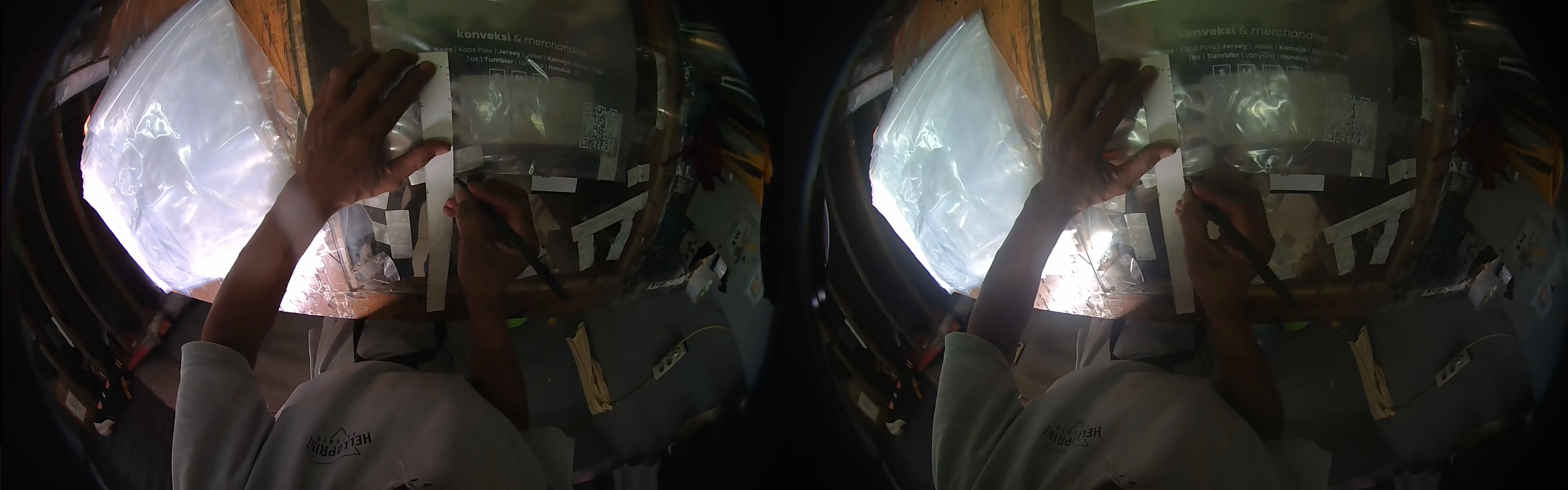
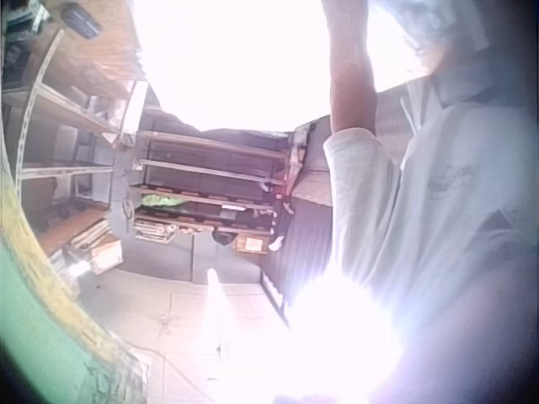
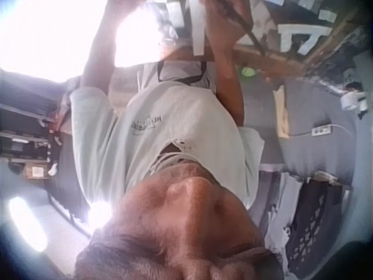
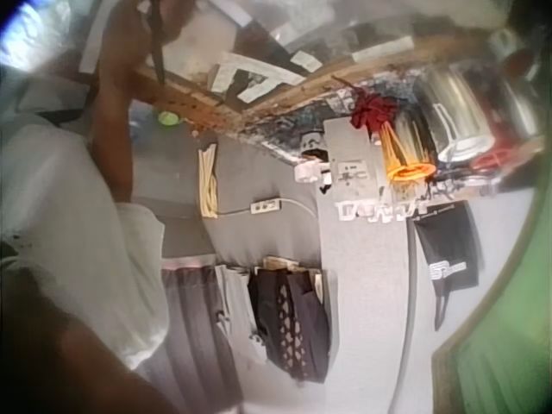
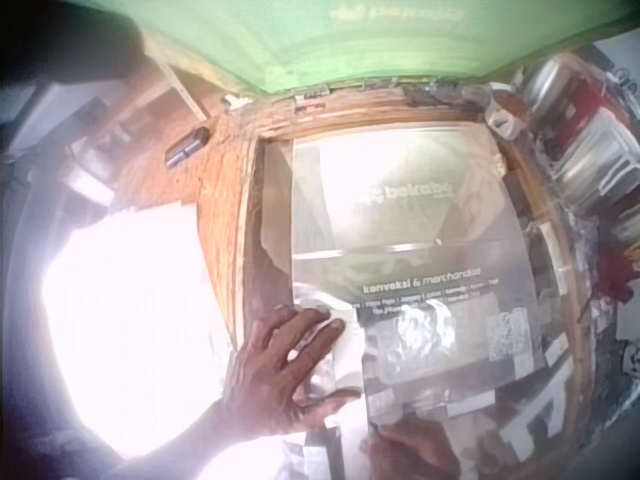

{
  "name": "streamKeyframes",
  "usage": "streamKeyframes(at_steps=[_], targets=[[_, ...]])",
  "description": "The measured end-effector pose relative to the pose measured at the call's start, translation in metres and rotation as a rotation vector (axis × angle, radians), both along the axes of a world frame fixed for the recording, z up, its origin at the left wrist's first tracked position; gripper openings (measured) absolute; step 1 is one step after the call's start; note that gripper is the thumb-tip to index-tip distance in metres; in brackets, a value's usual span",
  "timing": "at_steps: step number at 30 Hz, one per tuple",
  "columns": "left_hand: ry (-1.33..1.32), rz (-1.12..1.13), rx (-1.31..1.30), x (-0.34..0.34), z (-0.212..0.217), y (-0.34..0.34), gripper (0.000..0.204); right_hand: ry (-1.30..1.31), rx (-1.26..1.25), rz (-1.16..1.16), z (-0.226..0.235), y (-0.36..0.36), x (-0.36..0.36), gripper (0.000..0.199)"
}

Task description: The person prepares a plastic bag for screen printing by positioning strips of tape as guides on the surface and pressing the bag onto the workspace.

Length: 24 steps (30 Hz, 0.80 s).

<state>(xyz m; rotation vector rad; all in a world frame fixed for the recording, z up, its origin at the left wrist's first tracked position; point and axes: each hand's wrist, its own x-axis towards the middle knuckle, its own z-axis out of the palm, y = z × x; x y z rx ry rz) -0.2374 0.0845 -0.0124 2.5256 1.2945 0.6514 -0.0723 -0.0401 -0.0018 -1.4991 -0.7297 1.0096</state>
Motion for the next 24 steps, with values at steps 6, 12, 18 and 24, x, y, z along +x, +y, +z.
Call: streamKeyframes(at_steps=[6,12,18,24], targets=[[0.012,0.003,-0.001,0.0003,0.0022,-0.0001,0.078,-0.055,-0.001,0.021,-0.0008,-0.0003,0.0009,0.025],[0.004,0.004,-0.006,0.0005,0.0021,-0.0003,0.078,-0.069,-0.001,0.004,-0.0031,-0.0011,-0.0009,0.024],[-0.003,0.003,-0.004,0.0008,0.0021,0.0001,0.077,-0.088,-0.003,0.024,-0.0023,-0.0015,0.0,0.023],[0.003,0.001,0.002,0.0006,0.0035,0.0002,0.076,-0.09,-0.013,0.05,-0.0012,-0.002,0.0014,0.022]])
